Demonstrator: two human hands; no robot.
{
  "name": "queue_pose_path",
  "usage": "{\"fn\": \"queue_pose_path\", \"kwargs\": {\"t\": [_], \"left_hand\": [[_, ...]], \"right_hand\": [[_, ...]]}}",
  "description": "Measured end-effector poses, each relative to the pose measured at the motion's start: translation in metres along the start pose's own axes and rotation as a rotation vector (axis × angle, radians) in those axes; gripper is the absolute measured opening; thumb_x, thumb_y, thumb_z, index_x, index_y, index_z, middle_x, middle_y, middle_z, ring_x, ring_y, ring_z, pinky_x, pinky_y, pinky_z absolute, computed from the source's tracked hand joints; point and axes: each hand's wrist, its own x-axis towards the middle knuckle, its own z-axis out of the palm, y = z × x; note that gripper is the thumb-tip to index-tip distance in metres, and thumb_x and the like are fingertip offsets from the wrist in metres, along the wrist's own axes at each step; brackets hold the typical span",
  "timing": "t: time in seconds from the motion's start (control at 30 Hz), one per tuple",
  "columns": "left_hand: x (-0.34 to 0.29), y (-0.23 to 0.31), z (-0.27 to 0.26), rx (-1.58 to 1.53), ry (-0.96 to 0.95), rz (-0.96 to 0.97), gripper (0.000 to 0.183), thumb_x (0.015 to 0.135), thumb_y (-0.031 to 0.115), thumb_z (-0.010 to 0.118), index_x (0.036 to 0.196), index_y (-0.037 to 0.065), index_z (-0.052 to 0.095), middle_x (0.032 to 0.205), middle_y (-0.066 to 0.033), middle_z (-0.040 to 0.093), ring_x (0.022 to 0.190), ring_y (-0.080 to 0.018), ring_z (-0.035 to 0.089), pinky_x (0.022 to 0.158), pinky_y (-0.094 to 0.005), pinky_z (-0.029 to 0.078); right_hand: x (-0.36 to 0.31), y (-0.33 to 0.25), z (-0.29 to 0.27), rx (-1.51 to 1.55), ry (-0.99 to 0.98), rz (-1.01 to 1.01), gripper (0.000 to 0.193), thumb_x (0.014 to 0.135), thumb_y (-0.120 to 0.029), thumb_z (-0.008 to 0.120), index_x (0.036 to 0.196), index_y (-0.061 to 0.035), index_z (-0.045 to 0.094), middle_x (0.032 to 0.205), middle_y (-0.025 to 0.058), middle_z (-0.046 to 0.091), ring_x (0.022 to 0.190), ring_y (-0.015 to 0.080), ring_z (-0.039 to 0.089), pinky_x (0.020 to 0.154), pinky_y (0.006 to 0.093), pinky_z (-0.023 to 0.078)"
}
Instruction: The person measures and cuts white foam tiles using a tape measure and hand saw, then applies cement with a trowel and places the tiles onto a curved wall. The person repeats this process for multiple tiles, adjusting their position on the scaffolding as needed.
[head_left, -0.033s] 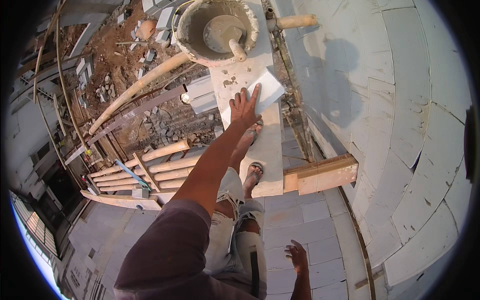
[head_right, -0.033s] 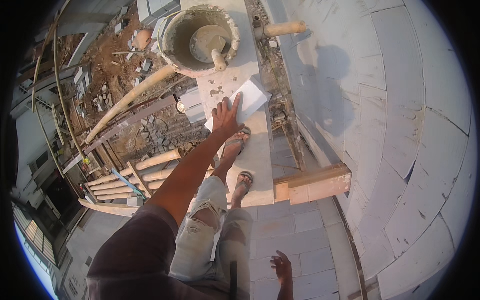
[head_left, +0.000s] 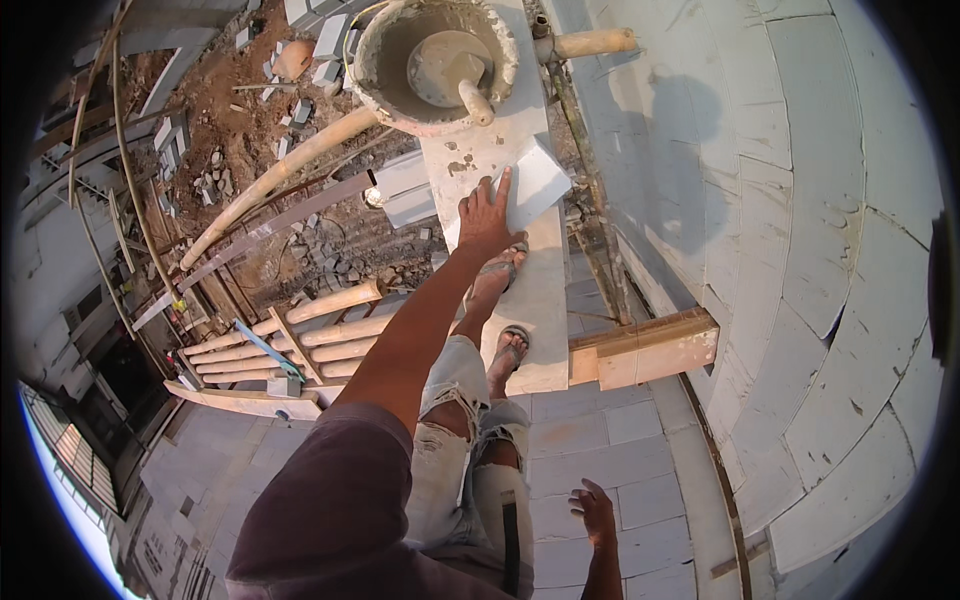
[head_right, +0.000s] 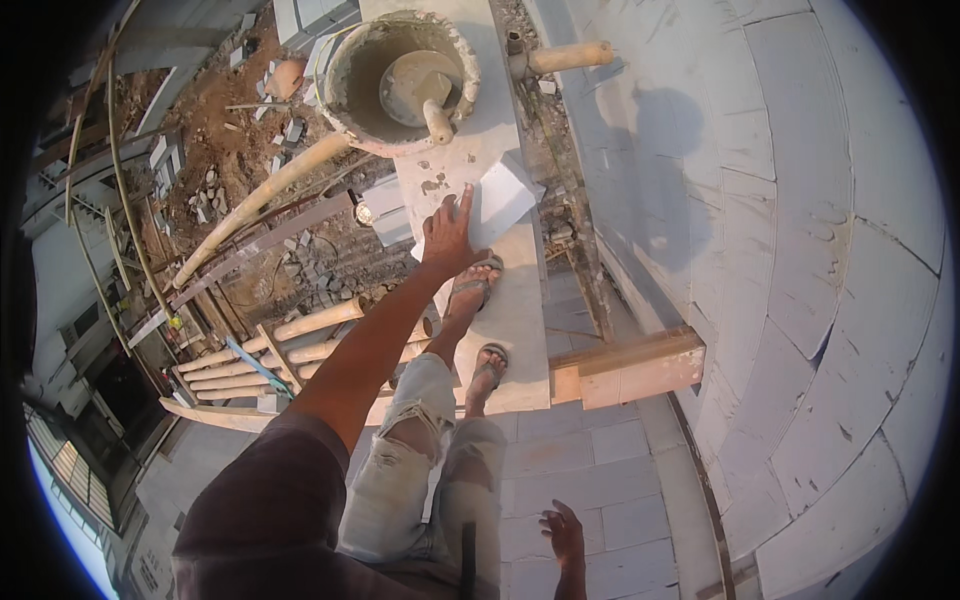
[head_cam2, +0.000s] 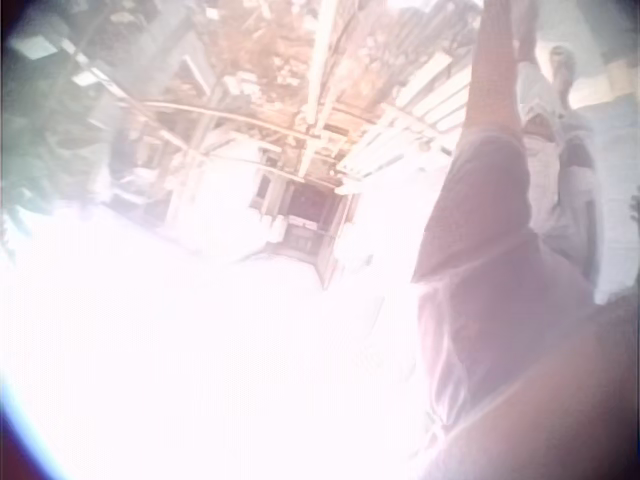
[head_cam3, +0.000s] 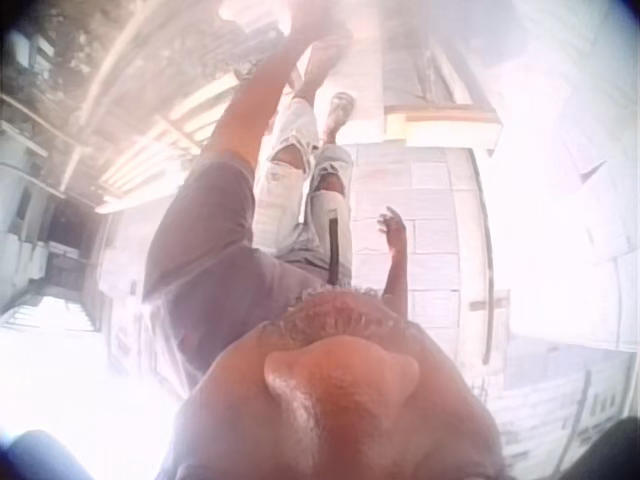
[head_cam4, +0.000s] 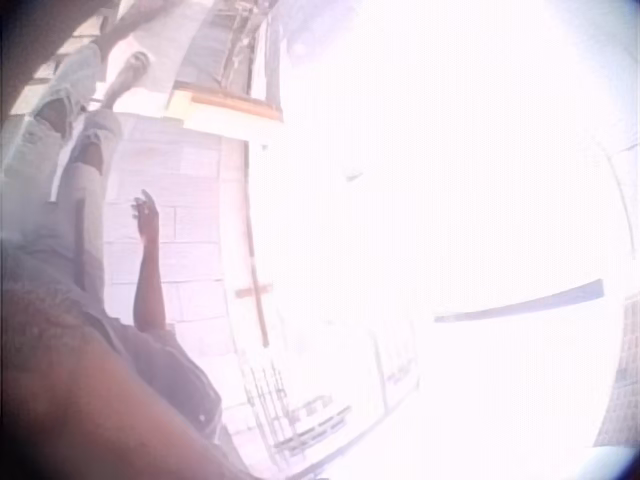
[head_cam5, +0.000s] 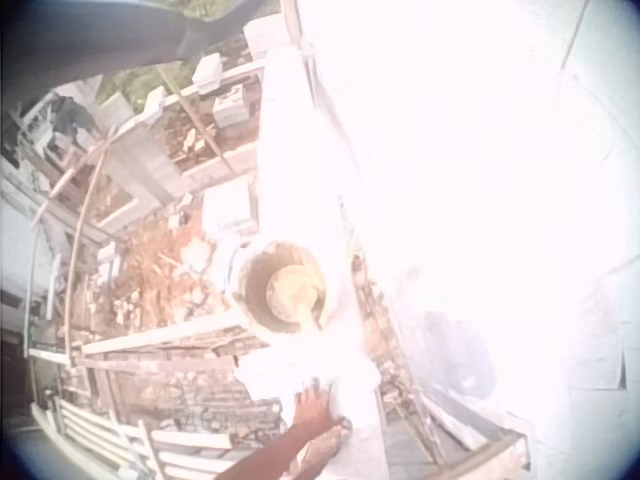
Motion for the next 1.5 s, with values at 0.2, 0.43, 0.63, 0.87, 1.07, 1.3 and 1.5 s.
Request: {"fn": "queue_pose_path", "kwargs": {"t": [0.2,0.43,0.63,0.87,1.07,1.3,1.5], "left_hand": [[0.088,-0.099,-0.06,-1.774,0.169,-0.439,0.109,0.085,0.064,0.066,0.157,0.008,0.006,0.158,-0.0233,0.019,0.142,-0.0466,0.028,0.11,-0.0634,0.032],[0.191,-0.225,-0.059,-1.833,0.236,-0.433,0.018,0.091,0.024,0.07,0.091,0.006,0.064,0.07,-0.0051,0.054,0.058,-0.0205,0.054,0.059,-0.0402,0.051],[0.114,-0.086,-0.162,-1.39,0.565,-0.598,0.021,0.081,0.01,0.071,0.079,0.005,0.051,0.07,-0.0052,0.053,0.048,-0.0162,0.049,0.041,-0.0341,0.04],[-0.087,-0.044,-0.26,-0.979,0.332,-0.122,0.018,0.082,0.006,0.068,0.099,0.001,0.064,0.077,0.0032,0.057,0.066,-0.0081,0.048,0.059,-0.0298,0.042],[-0.244,0.048,-0.26,-0.814,0.137,-0.067,0.015,0.083,0.006,0.067,0.097,0.0,0.064,0.071,0.0015,0.056,0.061,-0.0088,0.049,0.055,-0.0294,0.042],[-0.378,0.147,-0.211,-0.7,-0.047,0.094,0.034,0.083,0.003,0.065,0.116,-0.004,0.062,0.084,-0.0087,0.067,0.072,-0.0178,0.061,0.067,-0.0358,0.049],[-0.461,0.225,-0.17,-0.514,-0.03,0.429,0.054,0.077,0.005,0.066,0.13,-0.003,0.057,0.114,-0.0205,0.069,0.107,-0.0333,0.066,0.094,-0.0377,0.049]], "right_hand": [[0.008,-0.016,0.02,0.075,-0.072,0.061,0.05,0.1,-0.025,0.051,0.143,0.0003,0.043,0.12,0.0214,0.063,0.105,0.0312,0.066,0.085,0.0415,0.055],[0.031,-0.026,0.01,0.047,-0.055,0.043,0.049,0.1,-0.024,0.052,0.142,0.0,0.045,0.116,0.0192,0.065,0.102,0.0279,0.067,0.084,0.0394,0.056],[0.007,-0.089,0.016,-0.163,0.074,-0.222,0.046,0.096,-0.023,0.06,0.136,-0.0003,0.052,0.109,0.0172,0.069,0.098,0.0229,0.069,0.08,0.0337,0.056],[-0.07,-0.285,0.096,-0.408,0.375,-1.3,0.049,0.091,-0.026,0.066,0.132,-0.0012,0.053,0.116,0.0176,0.061,0.108,0.0339,0.061,0.086,0.0416,0.053],[-0.12,-0.295,0.141,-0.767,0.424,-1.029,0.057,0.083,-0.037,0.07,0.122,0.0034,0.06,0.113,0.0205,0.066,0.114,0.0395,0.06,0.093,0.0468,0.051],[-0.166,-0.15,0.016,-0.652,0.541,-0.928,0.049,0.079,-0.023,0.07,0.118,0.0027,0.053,0.096,0.0227,0.068,0.088,0.0401,0.069,0.077,0.0493,0.056],[-0.194,-0.032,-0.027,-0.774,0.772,-1.2,0.027,0.087,-0.012,0.056,0.111,-0.0008,0.056,0.081,0.0157,0.067,0.076,0.0338,0.071,0.062,0.0467,0.057]]}}
